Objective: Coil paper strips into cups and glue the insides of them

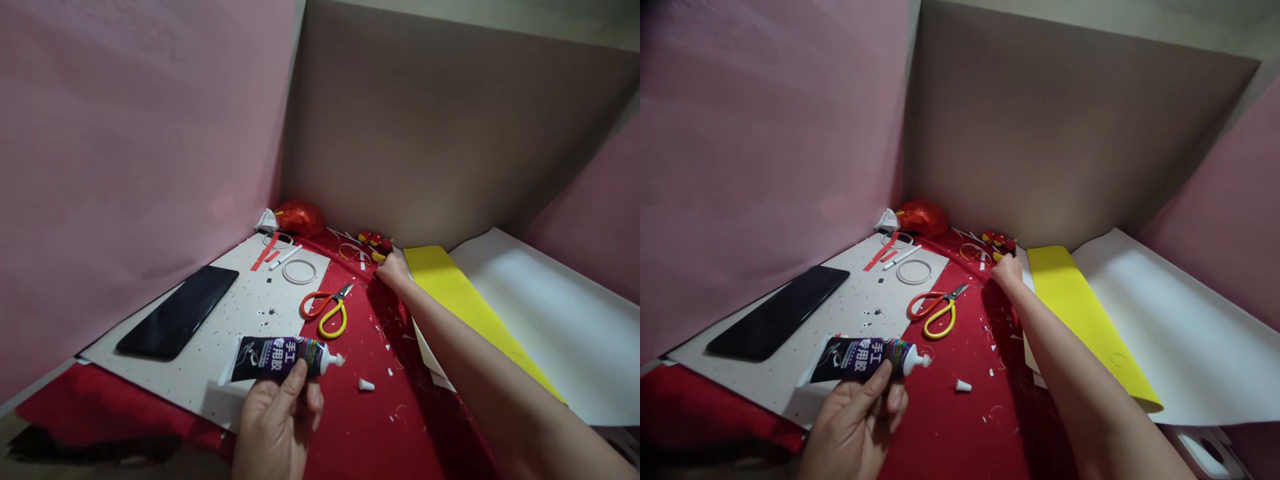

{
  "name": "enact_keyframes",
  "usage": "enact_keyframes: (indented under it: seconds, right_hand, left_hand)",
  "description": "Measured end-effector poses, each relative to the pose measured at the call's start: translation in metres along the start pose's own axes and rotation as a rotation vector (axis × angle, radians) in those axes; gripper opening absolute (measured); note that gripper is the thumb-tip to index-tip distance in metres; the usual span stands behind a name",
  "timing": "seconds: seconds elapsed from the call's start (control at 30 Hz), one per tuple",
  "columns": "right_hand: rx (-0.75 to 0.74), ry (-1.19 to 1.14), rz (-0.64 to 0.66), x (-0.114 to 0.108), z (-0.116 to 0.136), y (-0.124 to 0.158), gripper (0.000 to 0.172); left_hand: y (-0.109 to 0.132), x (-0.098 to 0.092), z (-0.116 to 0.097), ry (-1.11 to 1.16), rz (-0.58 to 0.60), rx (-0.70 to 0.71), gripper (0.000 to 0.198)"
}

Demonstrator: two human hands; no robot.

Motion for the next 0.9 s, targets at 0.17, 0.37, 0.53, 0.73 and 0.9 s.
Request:
enact_keyframes:
  seconds: [0.17,0.37,0.53,0.73,0.9]
  right_hand:
    - [-0.196,-0.089,0.022,-0.029,0.043,0.047,0.030]
    - [-0.472,-0.261,0.501,-0.038,0.069,0.168,0.007]
    - [-0.582,-0.112,0.476,-0.034,0.056,0.223,0.003]
    - [-0.538,-0.222,0.397,-0.029,0.052,0.217,0.007]
    - [-0.344,-0.652,0.530,-0.036,0.048,0.219,0.005]
  left_hand:
    - [0.002,-0.003,-0.017,0.053,0.021,0.078,0.032]
    - [0.004,-0.007,-0.025,0.015,0.016,0.148,0.028]
    - [0.004,0.001,-0.021,-0.049,0.081,0.181,0.024]
    - [0.002,0.004,-0.022,-0.093,0.108,0.214,0.026]
    - [0.005,0.012,-0.024,-0.184,0.150,0.250,0.022]
Point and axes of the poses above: each hand's wrist, its own y-axis away from the middle knuckle, its own x-axis out of the palm, z = x × y, the point moved 10 cm from there along -y, towards the middle knuckle, and after that the axes turned 6 degrees about -z, right-handed, at the moved point
